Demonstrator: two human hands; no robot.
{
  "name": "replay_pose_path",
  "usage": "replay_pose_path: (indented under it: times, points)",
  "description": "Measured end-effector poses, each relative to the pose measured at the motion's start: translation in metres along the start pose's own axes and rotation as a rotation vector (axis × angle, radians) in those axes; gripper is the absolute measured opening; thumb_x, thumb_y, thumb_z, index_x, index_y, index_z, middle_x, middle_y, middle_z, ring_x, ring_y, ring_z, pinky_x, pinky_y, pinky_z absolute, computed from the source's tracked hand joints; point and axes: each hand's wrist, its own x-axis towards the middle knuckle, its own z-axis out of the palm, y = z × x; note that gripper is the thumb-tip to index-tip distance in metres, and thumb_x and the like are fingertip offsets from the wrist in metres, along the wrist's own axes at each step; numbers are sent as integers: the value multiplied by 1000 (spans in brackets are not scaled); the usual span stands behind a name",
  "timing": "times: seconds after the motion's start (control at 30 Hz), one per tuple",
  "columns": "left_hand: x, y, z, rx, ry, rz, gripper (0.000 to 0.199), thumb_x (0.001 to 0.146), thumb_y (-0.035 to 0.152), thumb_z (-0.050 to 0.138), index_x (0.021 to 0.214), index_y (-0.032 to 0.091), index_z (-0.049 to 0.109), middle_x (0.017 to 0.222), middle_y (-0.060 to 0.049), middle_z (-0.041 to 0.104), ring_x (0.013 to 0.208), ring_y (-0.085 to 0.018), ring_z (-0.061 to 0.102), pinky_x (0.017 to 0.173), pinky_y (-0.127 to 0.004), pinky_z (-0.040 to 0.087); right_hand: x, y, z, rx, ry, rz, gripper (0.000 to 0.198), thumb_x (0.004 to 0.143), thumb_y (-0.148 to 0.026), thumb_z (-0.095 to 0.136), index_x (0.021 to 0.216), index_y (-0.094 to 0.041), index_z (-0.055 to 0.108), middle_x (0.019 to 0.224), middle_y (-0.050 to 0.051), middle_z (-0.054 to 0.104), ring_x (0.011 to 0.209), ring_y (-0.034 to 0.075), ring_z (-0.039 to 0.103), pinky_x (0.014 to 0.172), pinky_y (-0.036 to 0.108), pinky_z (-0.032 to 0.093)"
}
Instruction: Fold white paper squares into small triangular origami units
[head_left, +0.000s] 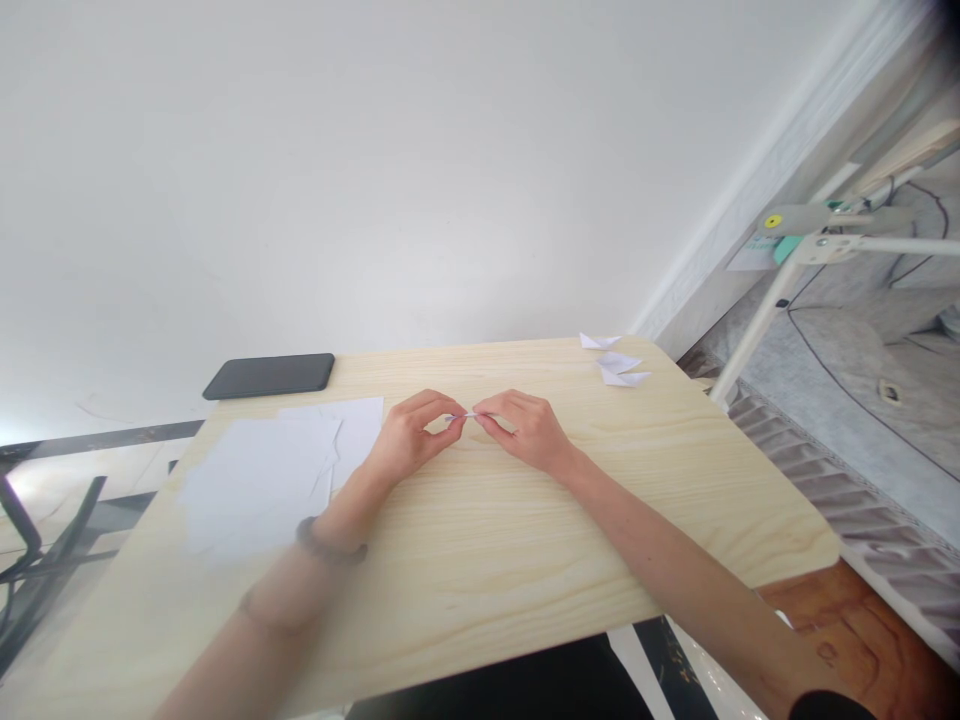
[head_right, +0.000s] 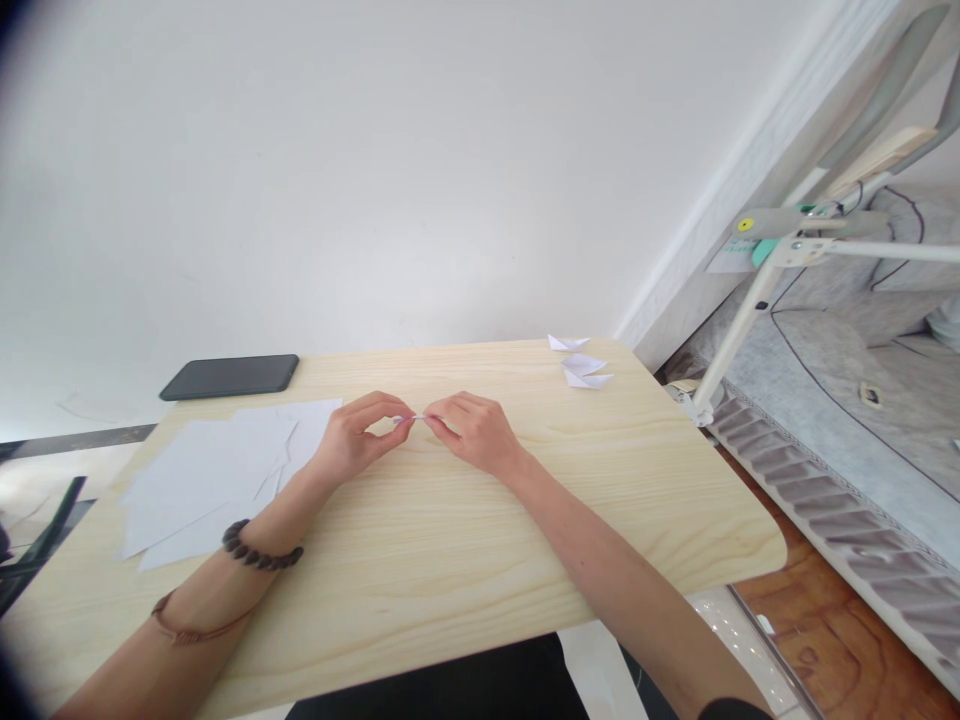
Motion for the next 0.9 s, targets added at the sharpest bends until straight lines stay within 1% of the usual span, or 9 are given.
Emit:
replay_pose_path:
  times: [0.2,0.33,0.53,0.7,0.9]
  points:
    - [1,0,0,36,-41,49,10,75,17,55,83,16,61,81,-5,62,76,-13,57,71,-26,46,0,-2,2,-11,-33,-34,15,83,-22,48,93,-20,58,87,1,65,81,13,57,74,27,44]
    - [1,2,-1,66,-49,38,10,75,17,54,82,16,61,81,-5,62,76,-14,56,72,-27,46,1,-1,1,-5,-38,-40,15,84,-22,46,94,-20,58,89,3,64,82,14,56,74,27,44]
    - [1,1,-4,93,-31,0,9,76,17,53,82,16,60,80,-4,61,73,-12,56,68,-24,45,2,2,-3,10,2,-11,14,84,-20,45,92,-19,57,87,3,63,82,14,55,75,27,44]
    - [0,-3,-4,147,-36,17,10,76,18,54,83,17,61,80,-3,63,73,-12,57,68,-24,45,1,4,-4,-3,-1,-2,13,83,-19,46,91,-19,57,87,3,63,81,13,55,75,27,44]
    - [3,-2,-5,218,-122,41,12,77,21,53,86,17,60,85,-5,63,81,-16,56,74,-29,45,2,2,-1,-47,-44,-41,13,84,-22,46,88,-19,58,83,3,64,80,14,55,73,28,44]
